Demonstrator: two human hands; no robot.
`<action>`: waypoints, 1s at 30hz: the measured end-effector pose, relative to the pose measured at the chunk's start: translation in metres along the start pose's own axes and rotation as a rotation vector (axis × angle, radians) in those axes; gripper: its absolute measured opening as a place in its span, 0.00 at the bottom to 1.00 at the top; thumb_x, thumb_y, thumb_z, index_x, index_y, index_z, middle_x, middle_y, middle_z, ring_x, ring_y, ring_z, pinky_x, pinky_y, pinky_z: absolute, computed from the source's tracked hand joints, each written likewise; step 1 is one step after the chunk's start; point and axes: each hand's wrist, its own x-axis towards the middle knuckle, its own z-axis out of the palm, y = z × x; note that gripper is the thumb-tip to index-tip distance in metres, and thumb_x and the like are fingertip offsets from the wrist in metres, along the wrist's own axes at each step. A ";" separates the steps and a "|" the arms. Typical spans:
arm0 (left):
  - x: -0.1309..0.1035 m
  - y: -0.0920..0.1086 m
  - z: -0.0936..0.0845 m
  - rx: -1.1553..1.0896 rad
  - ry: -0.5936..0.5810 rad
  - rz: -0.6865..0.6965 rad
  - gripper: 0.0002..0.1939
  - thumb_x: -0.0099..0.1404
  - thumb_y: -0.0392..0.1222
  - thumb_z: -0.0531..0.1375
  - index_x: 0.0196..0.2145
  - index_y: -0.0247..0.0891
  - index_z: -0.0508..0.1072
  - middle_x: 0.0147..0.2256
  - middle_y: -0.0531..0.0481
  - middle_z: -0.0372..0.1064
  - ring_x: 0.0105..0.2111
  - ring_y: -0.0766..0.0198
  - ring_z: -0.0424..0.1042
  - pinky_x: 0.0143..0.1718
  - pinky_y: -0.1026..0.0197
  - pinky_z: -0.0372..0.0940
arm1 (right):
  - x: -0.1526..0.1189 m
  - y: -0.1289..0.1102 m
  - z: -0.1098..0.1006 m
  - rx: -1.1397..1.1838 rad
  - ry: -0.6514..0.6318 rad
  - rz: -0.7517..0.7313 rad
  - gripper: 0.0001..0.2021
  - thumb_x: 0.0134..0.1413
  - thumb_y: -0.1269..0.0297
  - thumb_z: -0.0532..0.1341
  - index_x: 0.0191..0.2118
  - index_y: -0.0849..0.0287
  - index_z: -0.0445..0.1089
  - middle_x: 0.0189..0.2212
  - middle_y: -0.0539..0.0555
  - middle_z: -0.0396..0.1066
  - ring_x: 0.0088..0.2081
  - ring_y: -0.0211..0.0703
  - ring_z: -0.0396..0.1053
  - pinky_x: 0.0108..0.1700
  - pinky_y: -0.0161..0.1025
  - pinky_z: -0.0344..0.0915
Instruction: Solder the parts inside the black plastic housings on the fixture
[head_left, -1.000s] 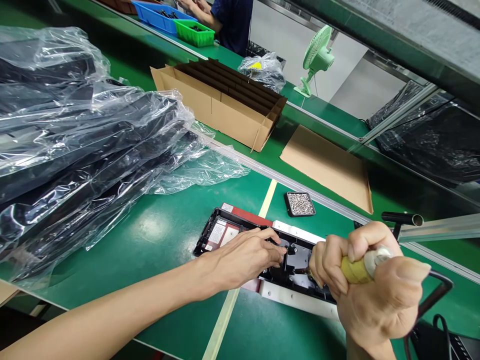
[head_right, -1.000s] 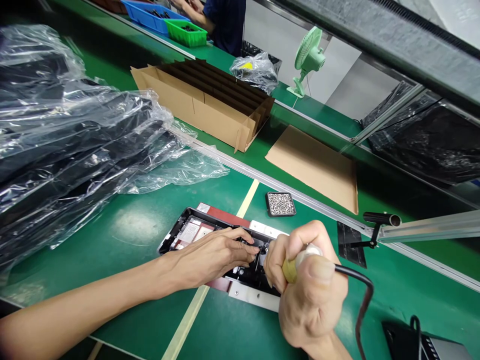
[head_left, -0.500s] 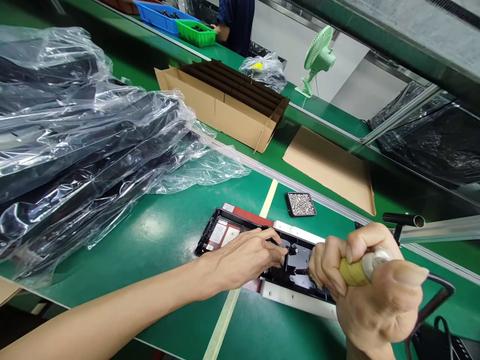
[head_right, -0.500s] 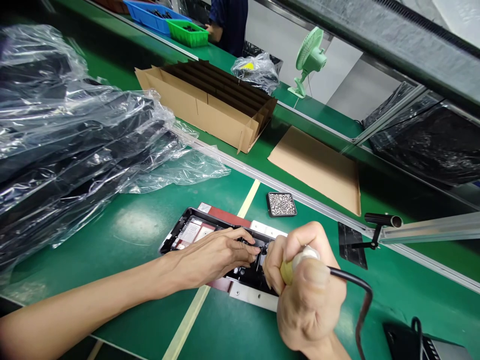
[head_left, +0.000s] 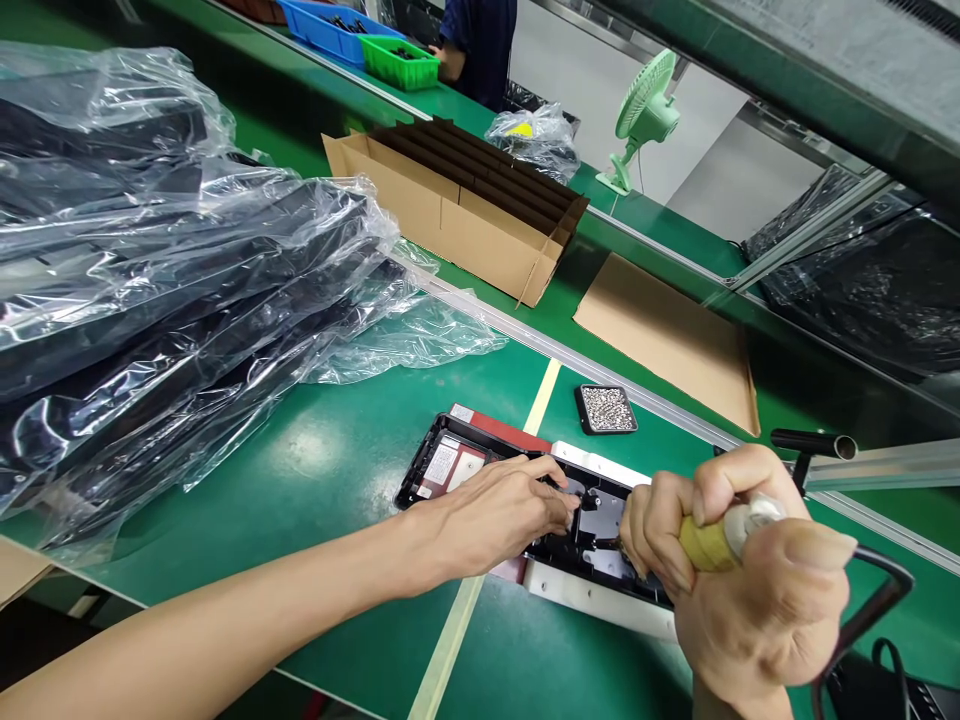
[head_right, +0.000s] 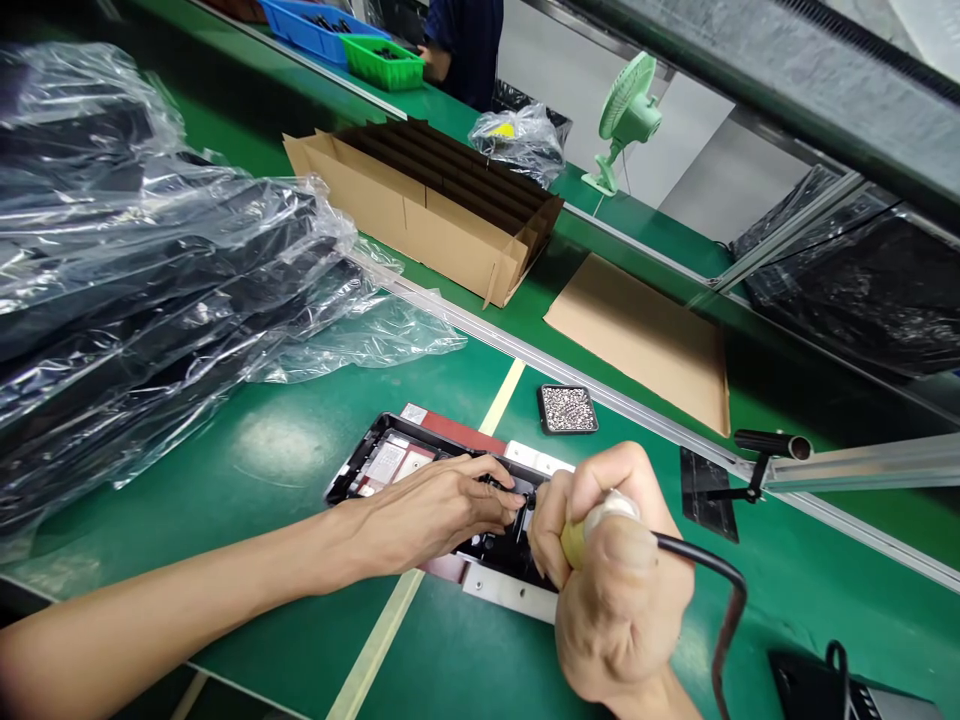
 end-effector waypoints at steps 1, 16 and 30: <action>0.001 0.000 -0.001 0.017 -0.003 0.010 0.08 0.71 0.32 0.57 0.40 0.41 0.76 0.40 0.49 0.76 0.49 0.61 0.69 0.52 0.57 0.64 | 0.000 0.000 0.000 -0.003 0.002 0.001 0.20 0.62 0.41 0.57 0.30 0.53 0.61 0.14 0.41 0.52 0.14 0.32 0.50 0.17 0.32 0.50; 0.001 -0.002 -0.001 -0.048 -0.024 -0.048 0.07 0.73 0.32 0.56 0.40 0.40 0.73 0.41 0.49 0.76 0.48 0.62 0.69 0.51 0.59 0.65 | 0.002 0.000 0.000 -0.002 -0.021 -0.010 0.20 0.64 0.43 0.55 0.31 0.53 0.61 0.15 0.41 0.52 0.14 0.31 0.50 0.17 0.31 0.49; 0.002 -0.002 -0.003 -0.008 -0.017 -0.026 0.06 0.72 0.35 0.58 0.40 0.40 0.75 0.42 0.49 0.76 0.51 0.61 0.68 0.54 0.58 0.64 | 0.004 -0.001 0.002 -0.018 -0.026 -0.018 0.19 0.64 0.43 0.56 0.31 0.53 0.61 0.14 0.41 0.52 0.14 0.31 0.50 0.17 0.31 0.49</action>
